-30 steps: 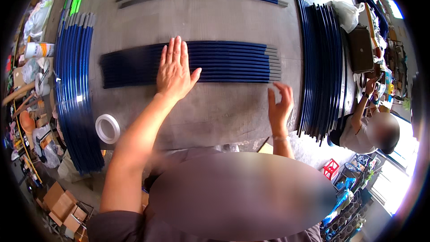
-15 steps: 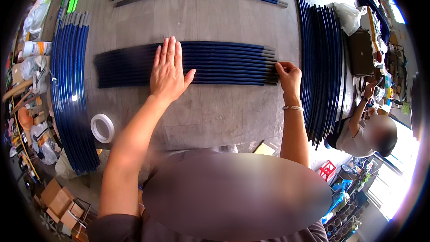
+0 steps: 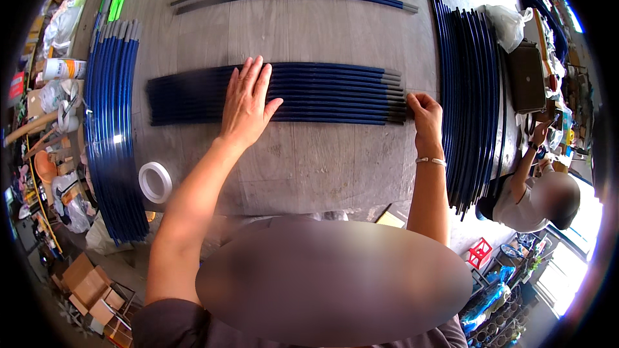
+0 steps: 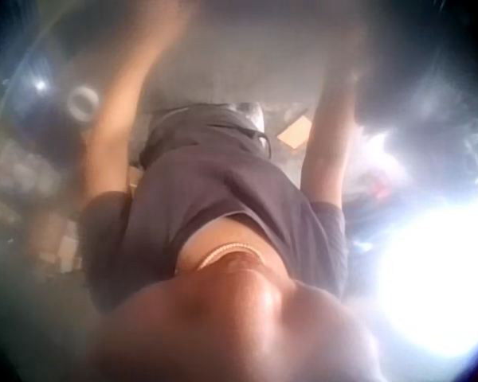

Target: The person gathers and aligns multiple blue rods on a workbench, then secures them into a bundle using white tape. The person repeatedly arranges the rods and wraps the tape around the bundle to hold them together.

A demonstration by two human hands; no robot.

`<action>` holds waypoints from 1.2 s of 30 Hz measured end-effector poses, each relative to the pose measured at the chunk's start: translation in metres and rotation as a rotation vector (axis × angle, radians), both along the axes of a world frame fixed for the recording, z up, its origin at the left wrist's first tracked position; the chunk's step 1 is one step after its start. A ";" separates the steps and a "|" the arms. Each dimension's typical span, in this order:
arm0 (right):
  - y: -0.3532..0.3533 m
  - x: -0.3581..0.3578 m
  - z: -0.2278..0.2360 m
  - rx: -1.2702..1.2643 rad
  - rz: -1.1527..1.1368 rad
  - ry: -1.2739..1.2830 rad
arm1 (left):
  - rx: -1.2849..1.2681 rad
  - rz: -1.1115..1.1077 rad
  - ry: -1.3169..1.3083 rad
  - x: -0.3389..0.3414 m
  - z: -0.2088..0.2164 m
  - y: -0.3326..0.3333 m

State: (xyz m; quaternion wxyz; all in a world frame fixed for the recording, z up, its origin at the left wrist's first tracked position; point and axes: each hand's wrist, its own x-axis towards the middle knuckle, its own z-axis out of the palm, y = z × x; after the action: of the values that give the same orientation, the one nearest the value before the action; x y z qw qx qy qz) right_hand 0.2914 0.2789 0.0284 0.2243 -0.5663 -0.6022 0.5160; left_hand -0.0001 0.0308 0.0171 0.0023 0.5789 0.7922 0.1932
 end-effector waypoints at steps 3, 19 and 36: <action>0.000 0.002 -0.011 0.104 0.019 -0.038 | 0.022 -0.031 0.002 -0.002 -0.003 0.002; -0.005 -0.016 -0.018 0.192 -0.038 -0.134 | 0.090 -0.001 -0.030 0.002 -0.002 0.003; -0.098 0.012 0.065 -0.311 0.085 0.475 | 0.262 -0.293 0.232 -0.034 0.145 0.007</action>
State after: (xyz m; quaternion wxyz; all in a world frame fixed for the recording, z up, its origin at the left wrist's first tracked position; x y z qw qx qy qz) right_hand 0.3030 0.1809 0.0935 0.2478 -0.4314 -0.4698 0.7292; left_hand -0.0340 0.0381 0.1621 -0.1358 0.7014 0.6629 0.2242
